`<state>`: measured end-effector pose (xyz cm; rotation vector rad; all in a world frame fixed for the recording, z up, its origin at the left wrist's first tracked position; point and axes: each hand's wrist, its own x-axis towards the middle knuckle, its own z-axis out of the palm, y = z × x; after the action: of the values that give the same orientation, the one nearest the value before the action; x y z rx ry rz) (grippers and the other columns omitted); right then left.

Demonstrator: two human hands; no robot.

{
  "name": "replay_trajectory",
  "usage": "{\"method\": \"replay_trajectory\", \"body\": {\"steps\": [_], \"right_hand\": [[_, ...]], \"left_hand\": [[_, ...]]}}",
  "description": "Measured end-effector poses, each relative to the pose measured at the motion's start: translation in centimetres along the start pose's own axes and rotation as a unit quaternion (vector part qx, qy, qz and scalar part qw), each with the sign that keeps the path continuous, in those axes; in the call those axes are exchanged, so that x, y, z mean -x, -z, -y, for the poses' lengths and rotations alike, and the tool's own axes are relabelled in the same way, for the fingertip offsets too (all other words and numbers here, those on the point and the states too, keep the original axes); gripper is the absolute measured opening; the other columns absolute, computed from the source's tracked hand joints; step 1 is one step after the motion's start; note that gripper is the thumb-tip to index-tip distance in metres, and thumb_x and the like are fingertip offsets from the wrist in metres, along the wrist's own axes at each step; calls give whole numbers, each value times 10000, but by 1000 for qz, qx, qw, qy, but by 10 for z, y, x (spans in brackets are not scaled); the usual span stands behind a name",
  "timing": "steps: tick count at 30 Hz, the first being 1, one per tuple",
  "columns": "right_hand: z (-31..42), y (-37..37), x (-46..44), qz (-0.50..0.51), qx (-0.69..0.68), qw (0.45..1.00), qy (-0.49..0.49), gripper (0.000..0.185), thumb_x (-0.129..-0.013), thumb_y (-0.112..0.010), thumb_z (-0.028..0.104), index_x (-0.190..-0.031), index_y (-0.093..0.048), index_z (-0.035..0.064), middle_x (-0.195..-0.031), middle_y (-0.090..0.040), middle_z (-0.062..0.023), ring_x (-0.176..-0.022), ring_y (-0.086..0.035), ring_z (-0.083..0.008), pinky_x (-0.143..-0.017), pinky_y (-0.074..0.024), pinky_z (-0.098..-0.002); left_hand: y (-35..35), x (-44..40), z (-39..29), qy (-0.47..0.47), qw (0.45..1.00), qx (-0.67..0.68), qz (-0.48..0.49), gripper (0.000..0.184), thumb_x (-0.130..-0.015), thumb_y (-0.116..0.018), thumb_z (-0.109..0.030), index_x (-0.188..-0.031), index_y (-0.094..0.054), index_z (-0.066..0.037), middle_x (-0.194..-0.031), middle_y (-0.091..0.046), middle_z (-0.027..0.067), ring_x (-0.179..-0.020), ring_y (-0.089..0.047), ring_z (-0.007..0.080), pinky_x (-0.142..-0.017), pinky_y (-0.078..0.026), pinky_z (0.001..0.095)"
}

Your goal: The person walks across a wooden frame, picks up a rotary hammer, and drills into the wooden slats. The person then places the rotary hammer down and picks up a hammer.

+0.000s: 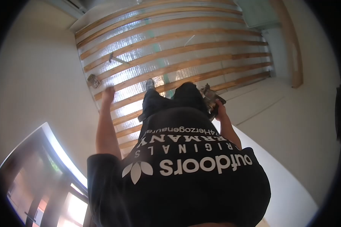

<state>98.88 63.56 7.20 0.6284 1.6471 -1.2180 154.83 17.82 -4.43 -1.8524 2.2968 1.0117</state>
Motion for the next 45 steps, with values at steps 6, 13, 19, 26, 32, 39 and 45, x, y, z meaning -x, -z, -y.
{"method": "replay_trajectory", "body": {"steps": [6,13,19,26,32,39,45], "right_hand": [[102,-46,-63,15,45,997,-66,357,-945,-746,437,-1041,-602,125,-754,-557,-55,-581,-567,-221,-565,-524,-401],[231,-84,-164,25,152,984,-92,318,-978,-696,437,-901,-649,132,-781,-646,-41,-642,-612,-187,-651,-548,-407],[360,-80,-211,18,146,988,-49,386,-945,-748,469,-905,-671,93,-787,-656,-52,-681,-636,-194,-631,-535,-395],[487,-100,-262,-45,87,995,17,416,-935,-772,441,-957,-651,44,-734,-618,-78,-620,-618,-208,-598,-541,-402],[595,-120,-298,-99,4,995,3,351,-957,-765,352,-1072,-622,53,-753,-596,-63,-598,-602,-195,-576,-535,-374],[679,-110,-310,-80,-44,996,13,265,-973,-744,321,-966,-631,81,-731,-599,-32,-555,-563,-165,-528,-488,-354],[732,-90,-339,-67,-26,997,19,326,-918,-787,364,-1033,-759,61,-749,-638,-47,-579,-573,-154,-539,-486,-350]], "left_hand": [[134,-130,-197,-31,960,263,-88,354,-1007,-604,-243,-1221,-720,14,-1035,-772,172,-958,-744,258,-860,-571,388],[-57,-140,-105,-165,794,-559,171,197,-1028,-601,-235,-1010,-726,-84,-996,-732,125,-915,-712,261,-809,-567,443],[-56,-166,-242,-54,903,-310,293,210,-1032,-600,-240,-1052,-732,-78,-1002,-736,114,-917,-716,240,-788,-572,420],[-43,-321,-333,-180,859,-424,223,233,-1037,-599,-246,-1101,-739,-71,-1008,-742,101,-919,-721,215,-764,-577,393],[-38,-576,-432,36,982,141,121,351,-1070,-571,-265,-1234,-691,21,-976,-725,107,-842,-689,177,-702,-546,350],[-58,-737,-666,-6,955,219,200,320,-1010,-596,-42,-1326,-637,-12,-989,-681,34,-796,-637,110,-632,-476,231],[-114,-776,-756,-419,897,-48,133,414,-1058,-560,-247,-1376,-645,4,-1139,-734,190,-1010,-699,275,-872,-549,407]]}}
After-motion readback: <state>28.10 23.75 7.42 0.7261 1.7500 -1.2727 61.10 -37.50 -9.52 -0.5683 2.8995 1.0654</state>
